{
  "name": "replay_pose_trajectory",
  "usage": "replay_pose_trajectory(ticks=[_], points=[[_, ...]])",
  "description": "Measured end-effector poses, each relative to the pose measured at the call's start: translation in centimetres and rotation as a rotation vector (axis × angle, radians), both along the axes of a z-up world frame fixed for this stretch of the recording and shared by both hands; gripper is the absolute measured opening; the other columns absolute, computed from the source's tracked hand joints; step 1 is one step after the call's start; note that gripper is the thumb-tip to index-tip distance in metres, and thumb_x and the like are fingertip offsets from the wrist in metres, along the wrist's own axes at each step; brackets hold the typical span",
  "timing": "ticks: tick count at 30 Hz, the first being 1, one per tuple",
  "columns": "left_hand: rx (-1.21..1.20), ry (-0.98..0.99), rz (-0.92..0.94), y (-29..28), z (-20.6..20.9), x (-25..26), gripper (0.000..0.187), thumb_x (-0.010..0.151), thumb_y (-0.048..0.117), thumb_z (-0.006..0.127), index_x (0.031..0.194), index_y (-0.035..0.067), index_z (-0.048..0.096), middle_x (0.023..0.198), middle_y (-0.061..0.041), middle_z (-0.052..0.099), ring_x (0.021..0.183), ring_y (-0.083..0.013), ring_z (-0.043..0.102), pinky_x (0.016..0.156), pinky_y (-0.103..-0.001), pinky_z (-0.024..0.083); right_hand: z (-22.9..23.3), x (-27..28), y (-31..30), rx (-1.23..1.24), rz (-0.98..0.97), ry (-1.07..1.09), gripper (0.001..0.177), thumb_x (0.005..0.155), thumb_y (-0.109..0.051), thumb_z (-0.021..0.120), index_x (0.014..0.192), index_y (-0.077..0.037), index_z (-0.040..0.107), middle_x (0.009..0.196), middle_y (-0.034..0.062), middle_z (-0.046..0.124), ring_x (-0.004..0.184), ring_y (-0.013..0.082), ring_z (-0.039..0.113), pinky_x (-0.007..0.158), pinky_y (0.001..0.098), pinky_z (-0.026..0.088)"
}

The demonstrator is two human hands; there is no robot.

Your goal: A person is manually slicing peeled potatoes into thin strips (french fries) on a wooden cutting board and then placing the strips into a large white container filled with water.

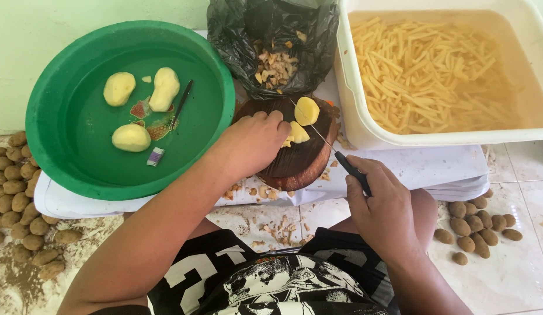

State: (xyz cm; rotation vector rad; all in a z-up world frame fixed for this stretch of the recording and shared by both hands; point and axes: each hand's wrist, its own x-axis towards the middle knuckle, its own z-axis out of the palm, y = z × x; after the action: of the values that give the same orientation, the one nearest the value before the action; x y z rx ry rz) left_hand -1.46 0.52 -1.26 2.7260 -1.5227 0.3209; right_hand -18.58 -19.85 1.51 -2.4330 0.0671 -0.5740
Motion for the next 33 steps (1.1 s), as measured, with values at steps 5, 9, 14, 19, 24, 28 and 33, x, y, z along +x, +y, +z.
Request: replay_pose_trajectory(ticks=[5, 9, 14, 19, 24, 28, 33], points=[[-0.012, -0.003, -0.033, 0.2, -0.3, -0.3, 0.024, 0.098, 0.009, 0.042, 0.103, 0.004, 0.065, 0.084, -0.011, 0.058, 0.079, -0.0333, 0.069, 0.061, -0.045, 0.056, -0.1, 0.5, 0.2, -0.016, 0.022, -0.016, 0.025, 0.096, -0.001, 0.063, 0.119, 0.005, 0.071, 0.101, 0.0208, 0.074, 0.072, 0.0312, 0.072, 0.044, 0.0323, 0.052], [-0.039, 0.023, -0.028, 0.5, -1.6, 0.4, 0.019, 0.095, 0.01, 0.046, 0.1, 0.005, 0.064, 0.084, -0.011, 0.058, 0.078, -0.0354, 0.068, 0.061, -0.048, 0.055, -0.1, 0.8, 0.7, -0.037, 0.02, 0.001, 0.025, 0.096, 0.001, 0.063, 0.119, 0.006, 0.071, 0.101, 0.0213, 0.073, 0.073, 0.0316, 0.072, 0.046, 0.0323, 0.054], [0.011, 0.075, 0.011, 0.2, -2.8, 1.3, 0.025, 0.085, 0.02, 0.062, 0.103, 0.004, 0.067, 0.084, -0.012, 0.06, 0.078, -0.0351, 0.069, 0.064, -0.046, 0.056, -0.3, 1.2, 1.1, -0.081, 0.053, -0.034, 0.025, 0.095, 0.0, 0.063, 0.119, 0.005, 0.071, 0.101, 0.0207, 0.073, 0.081, 0.0338, 0.073, 0.053, 0.0349, 0.059], [0.035, 0.076, 0.025, 0.1, -3.1, 1.4, 0.031, 0.08, 0.024, 0.069, 0.103, 0.003, 0.068, 0.082, -0.012, 0.061, 0.076, -0.0349, 0.069, 0.063, -0.047, 0.056, -0.5, 1.6, 1.2, -0.098, 0.057, -0.028, 0.025, 0.095, 0.0, 0.064, 0.118, 0.005, 0.071, 0.102, 0.021, 0.073, 0.082, 0.0342, 0.073, 0.055, 0.0352, 0.06], [0.008, 0.026, 0.041, 0.5, -3.1, 1.1, 0.027, 0.077, 0.024, 0.069, 0.096, 0.005, 0.067, 0.079, -0.011, 0.06, 0.074, -0.0349, 0.069, 0.061, -0.046, 0.056, -1.9, 2.1, 0.9, -0.181, 0.062, -0.087, 0.026, 0.095, -0.002, 0.066, 0.12, 0.002, 0.071, 0.104, 0.0174, 0.072, 0.088, 0.0349, 0.073, 0.065, 0.0399, 0.062], [-0.004, 0.023, 0.04, 0.7, -3.0, 0.8, 0.028, 0.076, 0.025, 0.069, 0.096, 0.006, 0.065, 0.08, -0.011, 0.059, 0.074, -0.0348, 0.068, 0.061, -0.047, 0.056, -2.0, 2.4, 1.4, -0.221, 0.061, -0.083, 0.025, 0.095, -0.004, 0.067, 0.119, 0.0, 0.071, 0.104, 0.0158, 0.071, 0.088, 0.0323, 0.073, 0.066, 0.0396, 0.062], [0.025, 0.086, -0.05, 0.8, -1.0, 0.3, 0.025, 0.079, 0.019, 0.069, 0.099, 0.005, 0.065, 0.083, -0.013, 0.062, 0.079, -0.0363, 0.069, 0.066, -0.046, 0.057, -2.1, 2.6, 1.3, -0.218, 0.063, -0.087, 0.025, 0.094, -0.003, 0.069, 0.118, 0.001, 0.072, 0.104, 0.0166, 0.071, 0.088, 0.0328, 0.073, 0.069, 0.0407, 0.061]])
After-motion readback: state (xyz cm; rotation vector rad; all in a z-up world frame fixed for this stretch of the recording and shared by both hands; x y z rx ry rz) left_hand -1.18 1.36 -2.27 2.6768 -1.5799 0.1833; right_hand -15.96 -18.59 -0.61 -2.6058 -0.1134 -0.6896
